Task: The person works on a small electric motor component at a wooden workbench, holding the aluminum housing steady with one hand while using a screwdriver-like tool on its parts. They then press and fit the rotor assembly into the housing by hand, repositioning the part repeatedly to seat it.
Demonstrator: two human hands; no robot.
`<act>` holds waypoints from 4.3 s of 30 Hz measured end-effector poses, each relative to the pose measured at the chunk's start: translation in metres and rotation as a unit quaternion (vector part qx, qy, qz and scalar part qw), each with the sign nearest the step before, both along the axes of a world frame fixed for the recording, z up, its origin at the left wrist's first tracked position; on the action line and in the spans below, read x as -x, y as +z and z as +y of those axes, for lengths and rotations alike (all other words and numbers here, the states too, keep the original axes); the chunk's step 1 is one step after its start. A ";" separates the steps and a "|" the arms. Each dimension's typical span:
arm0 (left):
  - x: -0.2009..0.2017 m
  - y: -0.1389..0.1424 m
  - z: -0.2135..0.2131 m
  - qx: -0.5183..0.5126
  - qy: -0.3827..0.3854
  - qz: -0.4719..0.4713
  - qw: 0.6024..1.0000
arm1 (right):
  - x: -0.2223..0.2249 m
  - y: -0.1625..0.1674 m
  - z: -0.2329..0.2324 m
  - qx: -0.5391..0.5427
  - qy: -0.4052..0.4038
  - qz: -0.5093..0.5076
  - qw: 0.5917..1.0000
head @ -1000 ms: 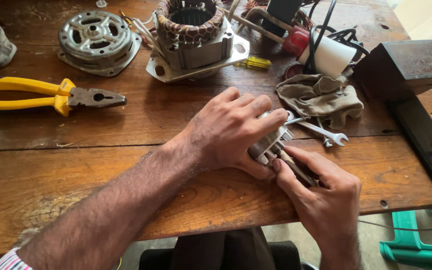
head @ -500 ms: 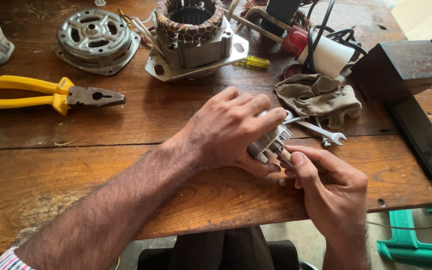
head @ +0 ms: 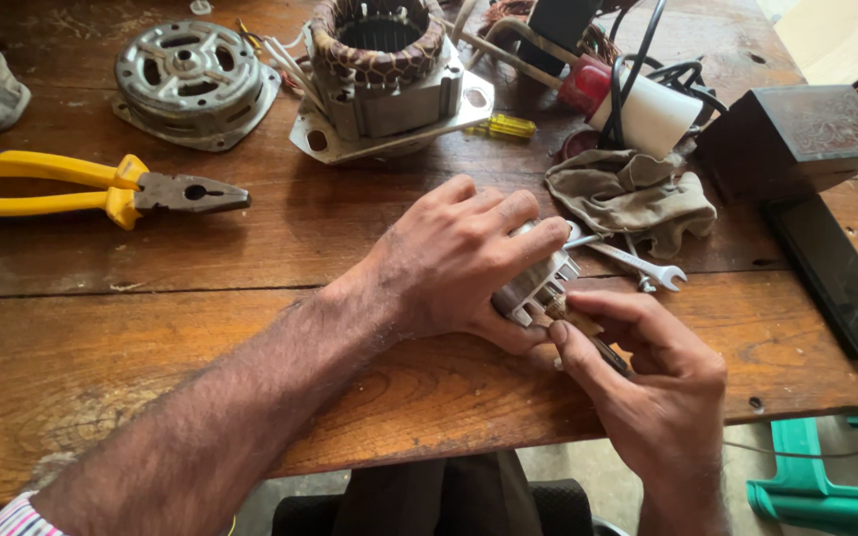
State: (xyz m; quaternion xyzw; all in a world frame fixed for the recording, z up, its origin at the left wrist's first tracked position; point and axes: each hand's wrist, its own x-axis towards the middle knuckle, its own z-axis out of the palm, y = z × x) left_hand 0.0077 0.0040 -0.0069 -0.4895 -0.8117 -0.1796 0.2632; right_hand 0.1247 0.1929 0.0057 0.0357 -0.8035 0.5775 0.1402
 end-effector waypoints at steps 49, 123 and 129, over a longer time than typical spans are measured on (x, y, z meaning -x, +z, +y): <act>-0.004 0.010 -0.006 -0.017 -0.013 -0.022 1.000 | 0.006 -0.002 0.002 -0.054 -0.055 -0.097 0.992; -0.002 0.004 -0.001 -0.006 -0.008 0.064 0.998 | 0.006 -0.005 0.003 0.015 -0.047 -0.103 0.993; -0.004 -0.001 -0.001 -0.029 -0.012 0.045 0.998 | 0.006 0.007 -0.001 -0.014 -0.046 -0.072 0.996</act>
